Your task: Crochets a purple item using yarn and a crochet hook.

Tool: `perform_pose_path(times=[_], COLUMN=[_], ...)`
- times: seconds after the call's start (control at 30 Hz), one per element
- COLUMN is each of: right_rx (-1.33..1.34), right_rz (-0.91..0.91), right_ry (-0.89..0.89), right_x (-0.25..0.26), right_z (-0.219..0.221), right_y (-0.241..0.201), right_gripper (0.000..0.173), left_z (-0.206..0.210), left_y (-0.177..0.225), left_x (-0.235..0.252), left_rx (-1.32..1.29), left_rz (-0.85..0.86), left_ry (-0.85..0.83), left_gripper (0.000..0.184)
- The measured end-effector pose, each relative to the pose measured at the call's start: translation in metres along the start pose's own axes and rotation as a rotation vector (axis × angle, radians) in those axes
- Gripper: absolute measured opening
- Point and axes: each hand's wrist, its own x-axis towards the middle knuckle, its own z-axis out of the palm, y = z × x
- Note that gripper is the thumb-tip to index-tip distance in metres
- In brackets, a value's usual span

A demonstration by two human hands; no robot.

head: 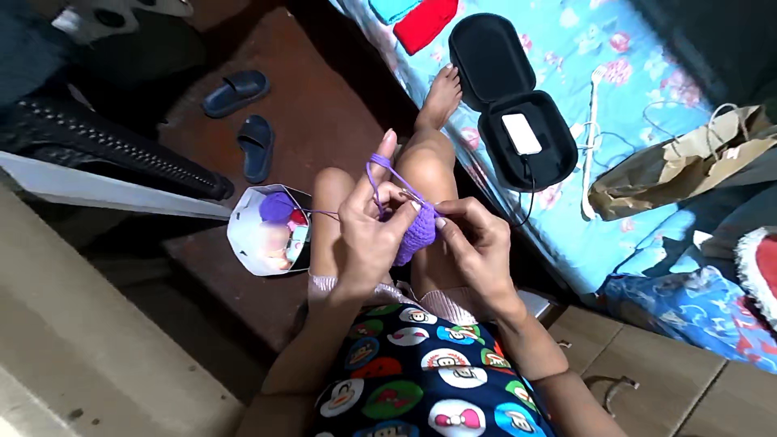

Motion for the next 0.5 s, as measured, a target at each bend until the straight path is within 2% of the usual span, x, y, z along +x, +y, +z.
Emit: perform_pose_path(times=[0.07, 0.13, 0.2, 0.27, 0.3, 0.37, 0.43, 0.5], right_rx=[-0.108, 0.089, 0.443, 0.543, 0.463, 0.189, -0.088, -0.26], right_rz=[-0.059, 0.073, 0.279, 0.328, 0.266, 0.027, -0.212, -0.352], right_ry=[0.0, -0.036, -0.061, -0.027, 0.013, 0.084, 0.156, 0.214], right_x=[0.003, 0.007, 0.009, 0.006, 0.003, -0.003, -0.005, -0.004], right_z=[0.0, -0.003, -0.006, -0.006, -0.003, 0.001, 0.003, 0.004], right_y=[-0.002, -0.006, -0.007, -0.007, -0.007, -0.002, 0.006, 0.011], right_gripper=[0.016, 0.015, 0.02, 0.022, 0.021, 0.017, 0.017, 0.019], left_z=[0.004, 0.007, 0.009, 0.008, 0.007, 0.005, 0.005, 0.004], left_y=[-0.006, -0.014, -0.014, -0.01, -0.008, -0.006, -0.004, -0.002], left_x=[-0.004, -0.006, -0.006, -0.006, -0.005, -0.004, -0.003, -0.002], left_rx=[0.2, 0.239, 0.153, 0.039, -0.035, -0.157, -0.213, -0.218], left_rz=[0.193, 0.357, 0.382, 0.305, 0.248, 0.158, 0.125, 0.111], left_ry=[0.038, 0.077, 0.107, 0.099, 0.083, 0.061, 0.059, 0.054], left_gripper=[0.067, 0.052, 0.051, 0.059, 0.064, 0.069, 0.068, 0.069])
